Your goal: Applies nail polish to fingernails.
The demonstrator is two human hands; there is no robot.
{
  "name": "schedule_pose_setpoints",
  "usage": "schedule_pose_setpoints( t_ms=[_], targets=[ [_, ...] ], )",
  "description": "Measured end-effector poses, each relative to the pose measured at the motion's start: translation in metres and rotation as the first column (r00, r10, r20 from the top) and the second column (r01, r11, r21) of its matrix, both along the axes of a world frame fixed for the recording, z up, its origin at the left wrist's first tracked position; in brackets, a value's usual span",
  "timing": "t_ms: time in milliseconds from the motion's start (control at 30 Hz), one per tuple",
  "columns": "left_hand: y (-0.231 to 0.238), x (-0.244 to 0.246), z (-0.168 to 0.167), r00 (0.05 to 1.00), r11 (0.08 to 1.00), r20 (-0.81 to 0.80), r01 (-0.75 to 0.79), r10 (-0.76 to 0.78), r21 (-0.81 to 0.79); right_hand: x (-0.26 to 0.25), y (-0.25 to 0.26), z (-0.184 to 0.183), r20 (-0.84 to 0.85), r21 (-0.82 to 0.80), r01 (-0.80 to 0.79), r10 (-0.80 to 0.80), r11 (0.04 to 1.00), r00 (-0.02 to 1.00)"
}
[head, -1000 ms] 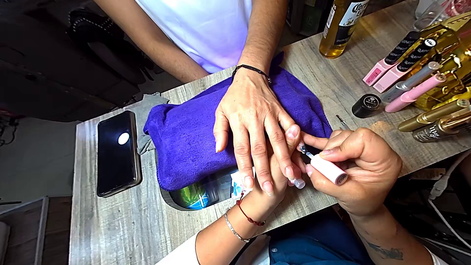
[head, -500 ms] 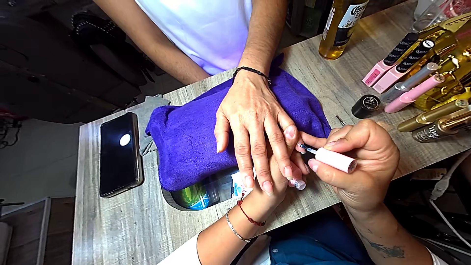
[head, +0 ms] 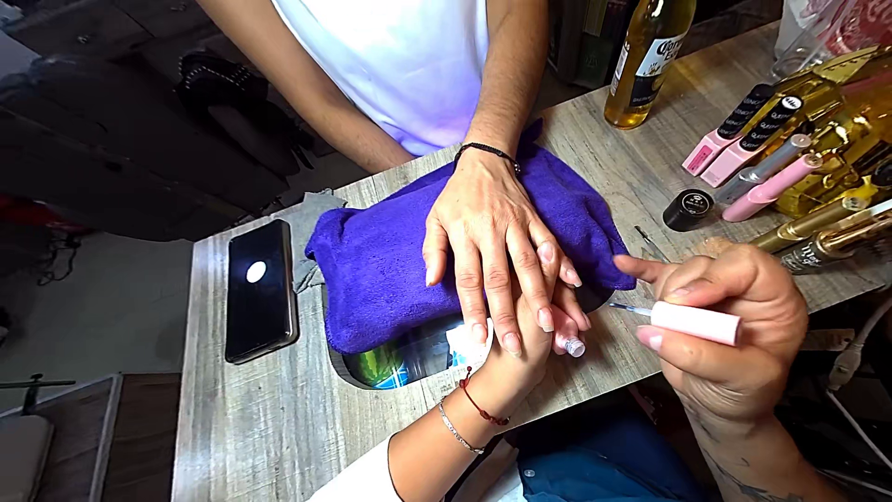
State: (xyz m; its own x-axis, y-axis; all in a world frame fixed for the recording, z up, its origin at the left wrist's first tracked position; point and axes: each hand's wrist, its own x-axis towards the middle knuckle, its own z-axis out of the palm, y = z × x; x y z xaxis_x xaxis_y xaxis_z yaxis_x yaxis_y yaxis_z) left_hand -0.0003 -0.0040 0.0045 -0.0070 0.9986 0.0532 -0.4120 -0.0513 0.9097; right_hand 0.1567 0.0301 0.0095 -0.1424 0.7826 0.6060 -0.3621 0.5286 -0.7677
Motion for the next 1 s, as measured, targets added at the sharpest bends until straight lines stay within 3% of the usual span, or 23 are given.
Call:
schedule_pose_setpoints(
  t_ms=[333, 533, 1000],
  targets=[
    [-0.026, 0.007, 0.008, 0.988, 0.980, 0.050, -0.139, 0.147, -0.141, 0.022, -0.026, 0.006, 0.054, -0.003, -0.034, 0.034, 0.999, 0.998],
    [-0.019, -0.002, 0.009, 1.000, 1.000, 0.005, 0.021, -0.021, 0.002, 0.020, -0.037, 0.010, 0.174, 0.039, -0.047, 0.039, 0.998, 0.984],
    [-0.012, 0.005, 0.005, 0.999, 1.000, -0.048, -0.015, 0.014, -0.011, -0.002, -0.047, 0.000, 0.380, 0.150, 0.038, -0.093, 0.988, 0.920]
  ],
)
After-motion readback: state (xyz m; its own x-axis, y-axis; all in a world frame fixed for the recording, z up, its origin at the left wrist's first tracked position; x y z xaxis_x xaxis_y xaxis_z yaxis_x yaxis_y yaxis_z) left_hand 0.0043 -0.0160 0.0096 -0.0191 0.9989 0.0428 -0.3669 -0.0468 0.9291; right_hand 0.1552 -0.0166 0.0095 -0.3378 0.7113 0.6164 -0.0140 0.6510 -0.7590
